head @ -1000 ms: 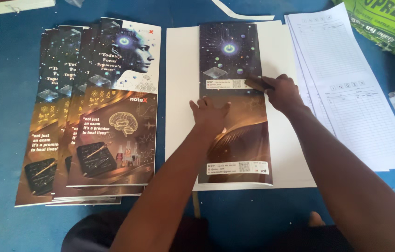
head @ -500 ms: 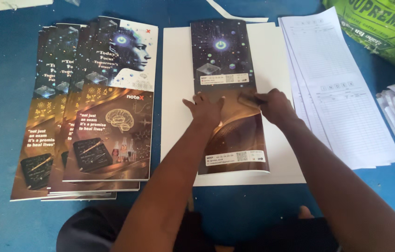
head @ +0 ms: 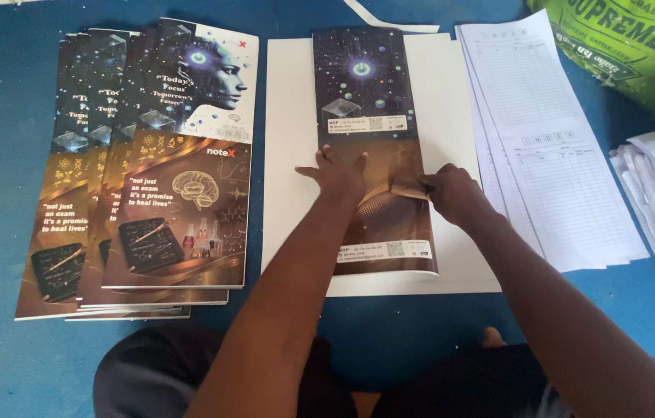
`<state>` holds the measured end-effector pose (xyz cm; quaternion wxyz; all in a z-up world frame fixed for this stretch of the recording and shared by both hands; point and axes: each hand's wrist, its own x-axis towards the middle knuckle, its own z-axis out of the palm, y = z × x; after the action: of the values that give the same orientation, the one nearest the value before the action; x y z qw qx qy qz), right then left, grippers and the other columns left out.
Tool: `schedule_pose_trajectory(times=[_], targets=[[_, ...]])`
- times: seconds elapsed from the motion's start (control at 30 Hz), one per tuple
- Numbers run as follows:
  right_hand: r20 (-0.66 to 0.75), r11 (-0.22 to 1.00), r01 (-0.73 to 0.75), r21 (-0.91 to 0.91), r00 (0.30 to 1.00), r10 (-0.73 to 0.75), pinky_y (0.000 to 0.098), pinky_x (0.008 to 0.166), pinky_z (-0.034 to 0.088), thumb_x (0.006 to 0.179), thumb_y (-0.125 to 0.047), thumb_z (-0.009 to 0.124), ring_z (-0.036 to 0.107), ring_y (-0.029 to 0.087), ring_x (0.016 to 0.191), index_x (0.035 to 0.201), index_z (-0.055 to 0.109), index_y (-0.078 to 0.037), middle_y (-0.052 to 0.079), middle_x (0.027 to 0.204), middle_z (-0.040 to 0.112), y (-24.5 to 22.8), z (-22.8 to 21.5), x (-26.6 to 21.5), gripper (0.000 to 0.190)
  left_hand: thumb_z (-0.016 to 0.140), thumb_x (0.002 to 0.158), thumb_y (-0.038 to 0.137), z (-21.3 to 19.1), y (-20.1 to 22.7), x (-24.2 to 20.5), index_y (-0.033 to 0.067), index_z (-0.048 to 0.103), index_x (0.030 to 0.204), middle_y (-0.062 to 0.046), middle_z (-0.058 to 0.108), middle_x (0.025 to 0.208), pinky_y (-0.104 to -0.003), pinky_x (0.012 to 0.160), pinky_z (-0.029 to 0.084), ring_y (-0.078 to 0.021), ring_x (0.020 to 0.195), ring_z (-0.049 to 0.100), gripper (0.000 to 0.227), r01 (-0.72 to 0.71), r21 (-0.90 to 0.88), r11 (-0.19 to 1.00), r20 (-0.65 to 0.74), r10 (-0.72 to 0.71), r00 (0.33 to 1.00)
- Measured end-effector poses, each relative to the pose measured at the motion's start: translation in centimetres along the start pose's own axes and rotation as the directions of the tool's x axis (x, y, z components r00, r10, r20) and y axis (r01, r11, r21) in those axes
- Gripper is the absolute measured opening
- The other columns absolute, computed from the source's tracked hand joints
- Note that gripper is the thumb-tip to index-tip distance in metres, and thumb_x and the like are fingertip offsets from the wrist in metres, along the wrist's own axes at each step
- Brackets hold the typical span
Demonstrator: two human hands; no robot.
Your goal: The person sits on the floor and assembles notebooks by placing a printed cover sheet onto a stack of blank pages. They smooth the cover, use a small wooden block to press along the spine, and then move the finished notebook to a growing stack on the left.
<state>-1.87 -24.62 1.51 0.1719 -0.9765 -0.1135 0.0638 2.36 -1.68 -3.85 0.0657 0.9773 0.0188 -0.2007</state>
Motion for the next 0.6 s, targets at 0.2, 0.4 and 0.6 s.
schedule_pose_trajectory(times=[0.2, 0.4, 0.6], targets=[[0.128, 0.989, 0.071, -0.129, 0.990, -0.054, 0.0438, 0.091, 0.056, 0.090, -0.010, 0.069, 0.068, 0.036, 0.100, 0.128, 0.073, -0.020, 0.019, 0.107, 0.067, -0.1, -0.4, -2.3, 0.040, 0.021, 0.107, 0.052, 0.1, -0.1, 0.4, 0.0450, 0.033, 0.157, -0.021, 0.008, 0.170, -0.090, 0.105, 0.001, -0.0426, 0.156, 0.007, 0.052, 0.023, -0.049, 0.999, 0.011, -0.023, 1.000], [0.197, 0.988, 0.081, -0.132, 0.979, -0.054, 0.0429, 0.092, 0.058, 0.095, -0.013, 0.065, 0.072, 0.031, 0.097, 0.126, 0.073, -0.021, 0.014, 0.111, 0.070, -1.3, -0.6, -6.1, 0.033, 0.022, 0.109, 0.056, 0.2, 0.0, 0.5, 0.0408, 0.034, 0.158, -0.022, 0.012, 0.170, -0.089, 0.106, 0.000, -0.0423, 0.157, 0.009, 0.053, 0.036, -0.069, 0.997, -0.031, -0.038, 0.999], [0.260, 0.992, 0.051, -0.117, 0.965, -0.019, 0.0440, 0.093, 0.057, 0.091, -0.013, 0.068, 0.070, 0.029, 0.101, 0.123, 0.074, -0.023, 0.006, 0.114, 0.072, -3.2, -1.7, -9.6, 0.034, 0.041, 0.104, 0.055, -0.6, -0.2, 0.5, 0.0472, 0.030, 0.157, -0.026, 0.009, 0.169, -0.088, 0.107, 0.001, -0.0485, 0.153, 0.012, 0.054, -0.002, -0.018, 1.000, 0.012, 0.003, 1.000]])
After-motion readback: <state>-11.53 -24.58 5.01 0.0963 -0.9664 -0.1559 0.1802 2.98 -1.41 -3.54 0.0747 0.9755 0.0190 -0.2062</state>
